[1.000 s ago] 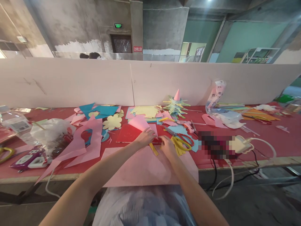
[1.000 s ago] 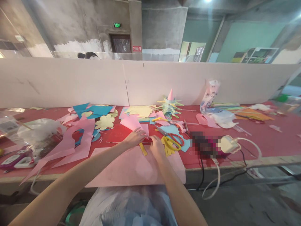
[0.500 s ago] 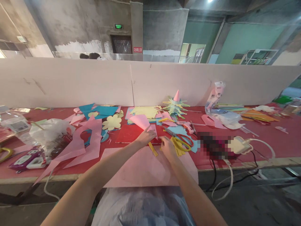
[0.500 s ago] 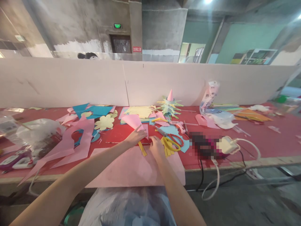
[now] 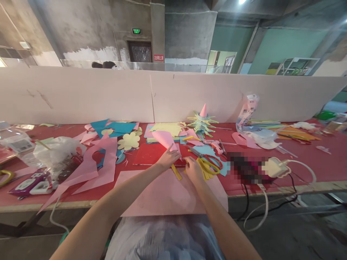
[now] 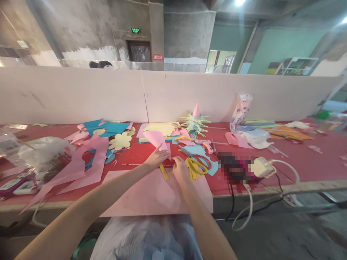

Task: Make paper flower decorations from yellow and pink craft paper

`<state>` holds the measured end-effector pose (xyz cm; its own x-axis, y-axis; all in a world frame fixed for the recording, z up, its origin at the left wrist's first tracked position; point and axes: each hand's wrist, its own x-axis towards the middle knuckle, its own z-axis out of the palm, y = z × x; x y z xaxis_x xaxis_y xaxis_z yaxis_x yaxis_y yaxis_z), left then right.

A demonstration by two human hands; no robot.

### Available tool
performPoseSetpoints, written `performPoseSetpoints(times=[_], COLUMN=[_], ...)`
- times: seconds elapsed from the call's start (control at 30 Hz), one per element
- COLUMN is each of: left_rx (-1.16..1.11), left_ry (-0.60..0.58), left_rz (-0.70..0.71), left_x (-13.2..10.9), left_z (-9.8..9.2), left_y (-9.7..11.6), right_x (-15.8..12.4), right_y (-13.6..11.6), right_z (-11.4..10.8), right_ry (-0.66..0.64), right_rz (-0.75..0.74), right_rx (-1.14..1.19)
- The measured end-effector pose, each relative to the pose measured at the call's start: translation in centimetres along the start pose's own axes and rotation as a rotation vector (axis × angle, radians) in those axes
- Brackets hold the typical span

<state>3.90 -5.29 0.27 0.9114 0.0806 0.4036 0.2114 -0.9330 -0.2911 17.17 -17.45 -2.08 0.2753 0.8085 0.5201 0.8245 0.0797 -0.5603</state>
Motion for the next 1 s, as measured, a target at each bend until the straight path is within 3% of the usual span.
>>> performPoseSetpoints(times=[0.43, 0.77, 1.0], left_rx=[-0.037, 0.159, 0.148], left_ry=[-0.107, -0.172, -0.222], left_rz=[0.049, 0.202, 0.199], left_x=[0.8, 2.4, 3.0], left_z=[-0.6, -1.7, -2.6], left_y=[-0.3, -0.6, -0.2], right_x=[-0.1, -0.2, 0.0], right_y=[0.0, -0.9, -0.5], right_z=[0.1, -0.8, -0.6], right_ry=[-0.006, -0.028, -0.034], right_rz=[0.030, 0.067, 0.066], right_rx=[-0.004, 0.056, 0.078])
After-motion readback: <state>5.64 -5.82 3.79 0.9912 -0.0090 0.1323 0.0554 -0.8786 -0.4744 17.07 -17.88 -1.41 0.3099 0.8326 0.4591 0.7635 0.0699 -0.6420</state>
